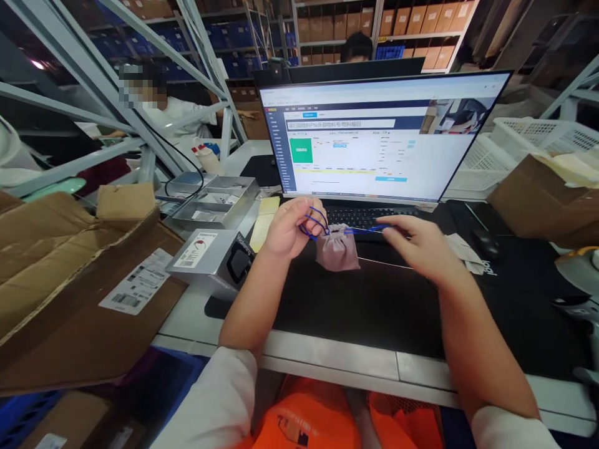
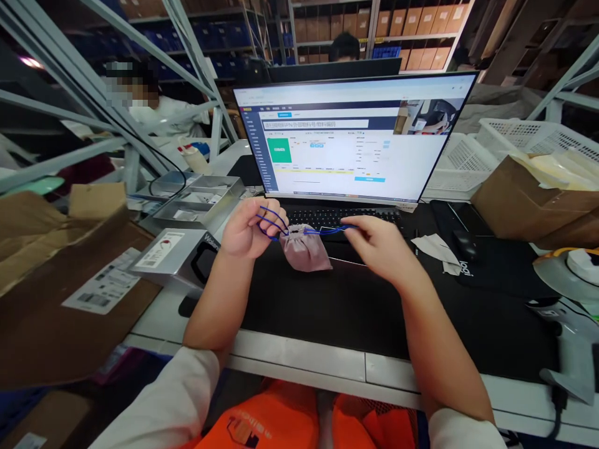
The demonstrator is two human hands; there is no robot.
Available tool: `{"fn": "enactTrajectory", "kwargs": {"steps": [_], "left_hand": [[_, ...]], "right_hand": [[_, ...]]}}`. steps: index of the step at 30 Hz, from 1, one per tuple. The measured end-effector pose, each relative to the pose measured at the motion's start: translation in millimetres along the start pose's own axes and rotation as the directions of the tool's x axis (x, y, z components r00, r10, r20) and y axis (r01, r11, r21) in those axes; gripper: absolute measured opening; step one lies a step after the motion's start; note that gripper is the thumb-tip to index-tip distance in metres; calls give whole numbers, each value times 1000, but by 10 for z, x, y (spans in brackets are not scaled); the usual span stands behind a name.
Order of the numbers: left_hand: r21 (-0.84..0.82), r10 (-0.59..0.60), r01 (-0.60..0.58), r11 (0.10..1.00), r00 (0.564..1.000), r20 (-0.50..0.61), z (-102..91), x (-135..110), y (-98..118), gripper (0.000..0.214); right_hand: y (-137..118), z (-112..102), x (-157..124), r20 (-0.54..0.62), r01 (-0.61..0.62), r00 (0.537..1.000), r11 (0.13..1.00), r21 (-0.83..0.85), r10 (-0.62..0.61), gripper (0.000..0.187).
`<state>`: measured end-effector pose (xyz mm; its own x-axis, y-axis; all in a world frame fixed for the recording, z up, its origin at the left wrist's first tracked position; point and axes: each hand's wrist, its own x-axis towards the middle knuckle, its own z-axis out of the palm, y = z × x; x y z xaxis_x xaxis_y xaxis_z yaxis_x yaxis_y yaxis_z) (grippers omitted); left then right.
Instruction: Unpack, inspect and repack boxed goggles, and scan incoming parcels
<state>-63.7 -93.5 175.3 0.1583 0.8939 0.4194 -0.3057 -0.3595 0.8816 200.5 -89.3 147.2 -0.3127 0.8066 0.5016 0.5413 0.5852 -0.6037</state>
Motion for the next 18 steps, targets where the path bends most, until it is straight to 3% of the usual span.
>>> {"fn": "enactTrajectory", "kwargs": {"steps": [2,5,8,10,14,16,18], "left_hand": [[63,-47,41,997,994,94,17,-57,18,61],[307,-116,38,951,964,239,71,-143,56,53],[450,-65,-90,889,945,319,139,-210,79,55],[423,12,-140,895,957,290,174,-233,58,54],[213,85,-121,969,982,171,208,-177,-118,52],[100,91,-101,990,991,101,212,-83,-278,59],[113,120,-122,986,992,28,209,32,-477,64]], "right_hand": [[-142,134,-25,103,80,992,997,-6,-79,48],[-349,345,-61,204,184,960,981,66,-193,72],[-459,464,-69,239,206,946,976,77,-219,38],[-475,468,-60,283,181,942,983,32,-183,20],[-448,312,-37,381,127,917,992,4,-119,20],[-403,140,-33,342,95,935,995,9,-92,19],[-304,-102,-39,187,25,982,1000,-13,-22,21]]}}
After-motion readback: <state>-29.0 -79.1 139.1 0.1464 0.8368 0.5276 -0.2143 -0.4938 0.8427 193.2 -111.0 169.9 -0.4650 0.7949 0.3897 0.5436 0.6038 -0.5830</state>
